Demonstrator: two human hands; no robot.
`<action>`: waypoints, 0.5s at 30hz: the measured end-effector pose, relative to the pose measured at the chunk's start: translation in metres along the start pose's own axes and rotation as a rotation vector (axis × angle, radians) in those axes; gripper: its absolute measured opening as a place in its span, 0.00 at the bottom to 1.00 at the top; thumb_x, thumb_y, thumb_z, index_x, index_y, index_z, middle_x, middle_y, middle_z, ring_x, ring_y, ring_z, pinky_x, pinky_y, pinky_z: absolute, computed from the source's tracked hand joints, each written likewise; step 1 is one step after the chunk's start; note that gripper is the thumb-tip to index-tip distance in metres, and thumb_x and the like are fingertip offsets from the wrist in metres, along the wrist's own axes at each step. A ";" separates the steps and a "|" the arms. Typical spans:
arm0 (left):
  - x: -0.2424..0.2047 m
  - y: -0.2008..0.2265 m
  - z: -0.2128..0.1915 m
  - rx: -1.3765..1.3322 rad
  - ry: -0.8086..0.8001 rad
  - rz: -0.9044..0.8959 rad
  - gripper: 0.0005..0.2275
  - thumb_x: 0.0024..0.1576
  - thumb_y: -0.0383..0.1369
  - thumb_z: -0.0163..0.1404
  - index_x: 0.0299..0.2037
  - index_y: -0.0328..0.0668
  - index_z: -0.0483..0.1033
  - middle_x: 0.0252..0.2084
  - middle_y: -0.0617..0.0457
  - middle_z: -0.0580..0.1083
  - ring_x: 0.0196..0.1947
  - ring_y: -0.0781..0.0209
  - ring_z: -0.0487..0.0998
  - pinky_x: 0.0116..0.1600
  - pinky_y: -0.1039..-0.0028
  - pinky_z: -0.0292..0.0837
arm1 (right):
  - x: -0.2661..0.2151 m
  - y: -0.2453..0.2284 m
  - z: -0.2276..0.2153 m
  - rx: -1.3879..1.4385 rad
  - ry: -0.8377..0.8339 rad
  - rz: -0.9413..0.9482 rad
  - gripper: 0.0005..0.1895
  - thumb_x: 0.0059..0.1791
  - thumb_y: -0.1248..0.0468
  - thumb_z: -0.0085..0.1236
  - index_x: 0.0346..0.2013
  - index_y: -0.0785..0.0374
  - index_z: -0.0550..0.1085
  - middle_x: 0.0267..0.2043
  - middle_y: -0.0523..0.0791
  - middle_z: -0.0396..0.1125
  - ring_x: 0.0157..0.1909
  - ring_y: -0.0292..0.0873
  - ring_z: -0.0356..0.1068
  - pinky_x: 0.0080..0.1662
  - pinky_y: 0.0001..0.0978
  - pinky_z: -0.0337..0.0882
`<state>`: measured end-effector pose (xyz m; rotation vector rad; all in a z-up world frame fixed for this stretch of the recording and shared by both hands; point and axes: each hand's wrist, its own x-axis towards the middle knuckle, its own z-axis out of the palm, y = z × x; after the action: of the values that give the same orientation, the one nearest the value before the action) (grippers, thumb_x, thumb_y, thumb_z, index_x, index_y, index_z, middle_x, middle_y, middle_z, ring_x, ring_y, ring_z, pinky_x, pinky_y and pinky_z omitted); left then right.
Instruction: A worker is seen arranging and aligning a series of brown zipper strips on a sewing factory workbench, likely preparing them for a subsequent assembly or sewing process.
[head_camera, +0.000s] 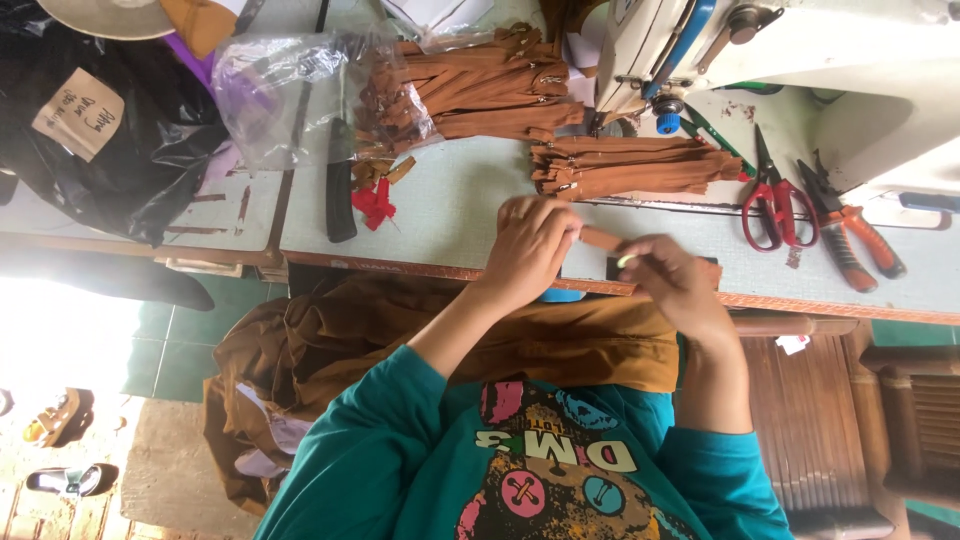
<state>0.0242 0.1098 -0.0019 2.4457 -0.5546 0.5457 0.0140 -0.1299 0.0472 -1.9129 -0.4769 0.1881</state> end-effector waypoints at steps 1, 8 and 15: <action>0.007 -0.005 0.005 0.001 0.001 0.002 0.02 0.63 0.30 0.49 0.43 0.51 0.72 0.47 0.53 0.72 0.56 0.46 0.70 0.61 0.47 0.60 | 0.004 0.000 -0.004 0.000 0.002 -0.002 0.07 0.55 0.74 0.49 0.47 0.75 0.72 0.43 0.59 0.69 0.41 0.55 0.77 0.34 0.44 0.80; 0.049 -0.032 0.038 0.081 0.076 -0.065 0.10 0.62 0.33 0.52 0.53 0.49 0.71 0.55 0.50 0.70 0.61 0.45 0.68 0.65 0.46 0.57 | 0.049 0.027 -0.013 -0.344 0.326 -0.326 0.03 0.55 0.76 0.57 0.41 0.77 0.73 0.56 0.62 0.56 0.53 0.70 0.68 0.44 0.54 0.72; 0.067 -0.117 0.015 0.441 0.189 -0.181 0.15 0.62 0.32 0.50 0.59 0.45 0.70 0.55 0.47 0.72 0.59 0.45 0.72 0.64 0.50 0.61 | 0.061 0.079 -0.005 -0.410 0.423 -0.391 0.02 0.56 0.75 0.59 0.43 0.71 0.75 0.46 0.57 0.63 0.50 0.68 0.71 0.49 0.49 0.70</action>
<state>0.1412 0.1713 -0.0313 2.7739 -0.1401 0.8868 0.0903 -0.1340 -0.0180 -2.1305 -0.6189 -0.6002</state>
